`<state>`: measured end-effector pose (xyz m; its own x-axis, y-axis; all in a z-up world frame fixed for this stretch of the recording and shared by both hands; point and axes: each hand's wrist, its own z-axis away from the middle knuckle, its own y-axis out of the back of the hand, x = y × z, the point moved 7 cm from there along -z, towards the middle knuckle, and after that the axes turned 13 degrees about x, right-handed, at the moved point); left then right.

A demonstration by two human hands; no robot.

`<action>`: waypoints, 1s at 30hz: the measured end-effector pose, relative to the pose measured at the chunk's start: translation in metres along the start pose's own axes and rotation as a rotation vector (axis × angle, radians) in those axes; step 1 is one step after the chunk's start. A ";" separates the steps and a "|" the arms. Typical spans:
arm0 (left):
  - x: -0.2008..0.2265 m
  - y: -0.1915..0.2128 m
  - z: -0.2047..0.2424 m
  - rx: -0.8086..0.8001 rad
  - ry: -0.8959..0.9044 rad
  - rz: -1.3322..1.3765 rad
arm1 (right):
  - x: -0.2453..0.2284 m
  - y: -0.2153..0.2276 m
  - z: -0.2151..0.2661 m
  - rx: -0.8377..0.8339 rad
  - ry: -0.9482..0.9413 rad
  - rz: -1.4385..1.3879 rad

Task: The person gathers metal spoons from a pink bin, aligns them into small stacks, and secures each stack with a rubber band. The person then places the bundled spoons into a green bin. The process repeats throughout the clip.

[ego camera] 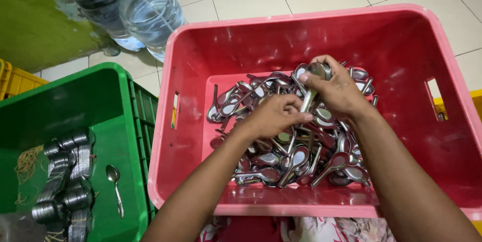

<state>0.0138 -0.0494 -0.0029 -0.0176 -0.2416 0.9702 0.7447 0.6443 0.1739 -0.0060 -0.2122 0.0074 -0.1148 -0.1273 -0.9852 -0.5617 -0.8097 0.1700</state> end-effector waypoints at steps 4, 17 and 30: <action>-0.008 0.025 -0.011 0.091 -0.040 -0.007 | 0.013 0.000 -0.007 -0.023 -0.071 -0.055; -0.213 0.113 -0.026 0.035 0.481 -1.174 | 0.004 0.010 -0.003 0.158 -0.141 -0.243; -0.114 0.115 -0.017 0.218 0.404 -0.967 | 0.002 0.009 -0.001 0.183 -0.060 -0.126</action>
<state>0.1128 0.0404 -0.0958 -0.2848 -0.9157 0.2836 0.3973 0.1565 0.9042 -0.0103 -0.2207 0.0073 -0.0800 0.0072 -0.9968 -0.7135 -0.6987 0.0523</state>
